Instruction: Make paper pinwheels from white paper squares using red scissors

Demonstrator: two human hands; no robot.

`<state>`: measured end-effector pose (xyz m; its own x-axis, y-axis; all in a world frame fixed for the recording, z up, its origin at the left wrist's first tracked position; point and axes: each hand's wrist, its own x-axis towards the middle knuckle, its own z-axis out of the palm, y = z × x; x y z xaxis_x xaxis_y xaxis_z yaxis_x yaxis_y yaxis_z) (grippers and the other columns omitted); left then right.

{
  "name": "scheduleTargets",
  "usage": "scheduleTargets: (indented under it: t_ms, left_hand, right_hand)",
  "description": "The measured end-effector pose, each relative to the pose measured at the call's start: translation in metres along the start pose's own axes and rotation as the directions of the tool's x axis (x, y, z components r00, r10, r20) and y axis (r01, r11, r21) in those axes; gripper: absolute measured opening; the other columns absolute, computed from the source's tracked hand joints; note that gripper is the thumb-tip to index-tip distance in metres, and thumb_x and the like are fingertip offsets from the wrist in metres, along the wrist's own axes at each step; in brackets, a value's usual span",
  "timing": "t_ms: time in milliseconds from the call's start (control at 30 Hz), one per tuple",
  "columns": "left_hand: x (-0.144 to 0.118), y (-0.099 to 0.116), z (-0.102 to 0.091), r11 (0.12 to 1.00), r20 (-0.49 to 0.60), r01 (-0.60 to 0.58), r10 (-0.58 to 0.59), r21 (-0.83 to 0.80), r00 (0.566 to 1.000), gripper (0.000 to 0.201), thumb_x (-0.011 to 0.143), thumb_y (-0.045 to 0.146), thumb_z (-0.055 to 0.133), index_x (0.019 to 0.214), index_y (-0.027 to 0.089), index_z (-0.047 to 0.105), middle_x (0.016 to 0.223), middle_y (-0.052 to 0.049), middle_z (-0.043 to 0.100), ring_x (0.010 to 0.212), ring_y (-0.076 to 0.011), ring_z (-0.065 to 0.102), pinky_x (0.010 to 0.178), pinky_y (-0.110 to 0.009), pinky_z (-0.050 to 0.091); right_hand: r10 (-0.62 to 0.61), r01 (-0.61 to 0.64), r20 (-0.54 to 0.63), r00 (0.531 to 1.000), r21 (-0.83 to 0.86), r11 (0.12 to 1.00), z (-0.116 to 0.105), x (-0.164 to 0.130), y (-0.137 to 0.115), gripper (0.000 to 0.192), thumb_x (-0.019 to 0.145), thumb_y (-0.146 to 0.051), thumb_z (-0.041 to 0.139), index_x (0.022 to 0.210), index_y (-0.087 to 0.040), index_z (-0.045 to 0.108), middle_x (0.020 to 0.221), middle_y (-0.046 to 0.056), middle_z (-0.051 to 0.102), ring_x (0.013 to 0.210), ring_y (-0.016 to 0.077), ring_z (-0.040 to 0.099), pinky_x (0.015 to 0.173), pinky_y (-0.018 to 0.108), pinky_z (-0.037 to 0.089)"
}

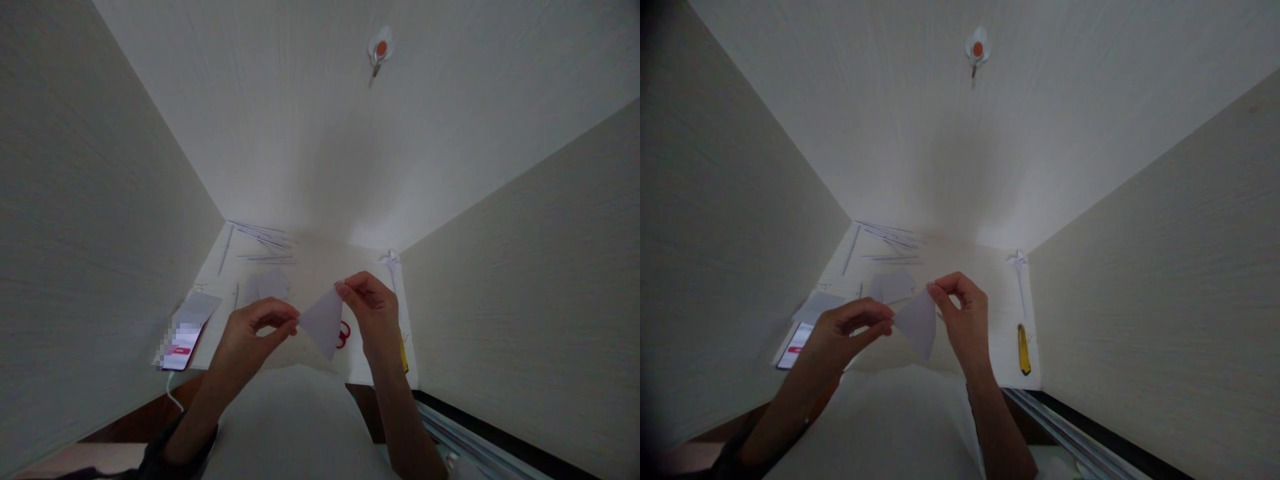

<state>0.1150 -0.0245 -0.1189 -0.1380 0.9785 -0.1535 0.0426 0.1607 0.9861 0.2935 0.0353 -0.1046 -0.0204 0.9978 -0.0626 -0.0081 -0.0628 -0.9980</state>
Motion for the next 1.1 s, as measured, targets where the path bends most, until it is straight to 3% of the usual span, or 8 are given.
scheduleTargets:
  t_ms: [200,500,600,667,800,1100]
  left_hand:
    - [0.0,0.0,-0.001,1.0,0.012,0.011,-0.011,0.004,1.0,0.005,0.069,0.015,0.074,0.07,0.019,0.072,0.067,0.001,0.072,0.059,-0.0141,0.07,0.062,-0.021,0.058]
    - [0.001,0.007,-0.001,0.999,0.025,0.046,-0.047,0.012,0.999,0.005,0.066,0.016,0.074,0.069,0.02,0.073,0.062,0.001,0.072,0.057,-0.0152,0.072,0.059,-0.021,0.058]
    - [0.003,0.008,-0.005,0.999,0.01,0.047,-0.047,0.015,0.999,0.005,0.065,0.016,0.074,0.068,0.02,0.073,0.063,0.001,0.073,0.057,-0.0154,0.072,0.06,-0.021,0.059]
    - [0.003,0.008,-0.008,0.999,-0.011,0.045,-0.045,0.017,0.999,0.004,0.066,0.018,0.074,0.068,0.021,0.073,0.064,0.001,0.073,0.058,-0.0158,0.072,0.061,-0.022,0.06]
    - [0.002,0.007,-0.014,0.999,-0.052,0.047,-0.046,0.021,0.998,0.006,0.068,0.019,0.074,0.071,0.024,0.073,0.065,0.0,0.074,0.062,-0.0172,0.073,0.064,-0.024,0.061]
    - [0.003,0.006,-0.014,0.998,-0.057,0.062,-0.063,-0.018,0.996,0.006,0.066,0.02,0.076,0.072,0.022,0.074,0.064,0.001,0.074,0.061,-0.0166,0.073,0.063,-0.023,0.061]
  right_hand:
    - [0.015,-0.015,0.045,0.999,0.004,1.0,0.002,0.001,-0.011,0.001,0.074,-0.023,0.073,0.074,-0.023,0.073,0.071,-0.002,0.071,0.069,0.0147,0.063,0.068,0.027,0.048]
    - [0.04,-0.04,-0.002,0.999,0.04,0.998,0.002,0.004,-0.007,0.009,0.07,-0.022,0.073,0.063,-0.022,0.068,0.065,-0.002,0.069,0.064,0.0135,0.06,0.065,0.027,0.046]
    - [0.061,-0.063,0.042,0.997,0.043,0.997,0.001,0.004,-0.007,0.002,0.072,-0.024,0.072,0.072,-0.023,0.073,0.069,-0.002,0.071,0.067,0.0143,0.062,0.067,0.027,0.049]
    - [0.08,-0.084,0.095,0.992,0.036,0.996,0.0,0.005,-0.006,0.009,0.07,-0.024,0.072,0.079,-0.023,0.075,0.074,-0.001,0.073,0.07,0.0152,0.064,0.069,0.028,0.05]
    - [0.097,-0.098,0.174,0.98,0.002,0.995,-0.001,0.004,0.001,0.005,0.067,-0.024,0.075,0.069,-0.022,0.071,0.068,-0.001,0.071,0.065,0.0153,0.064,0.067,0.029,0.051]
    - [0.053,-0.042,0.153,0.987,-0.068,0.997,0.001,0.001,0.003,0.006,0.074,-0.026,0.069,0.071,-0.022,0.067,0.069,-0.002,0.066,0.069,0.0147,0.061,0.071,0.028,0.05]
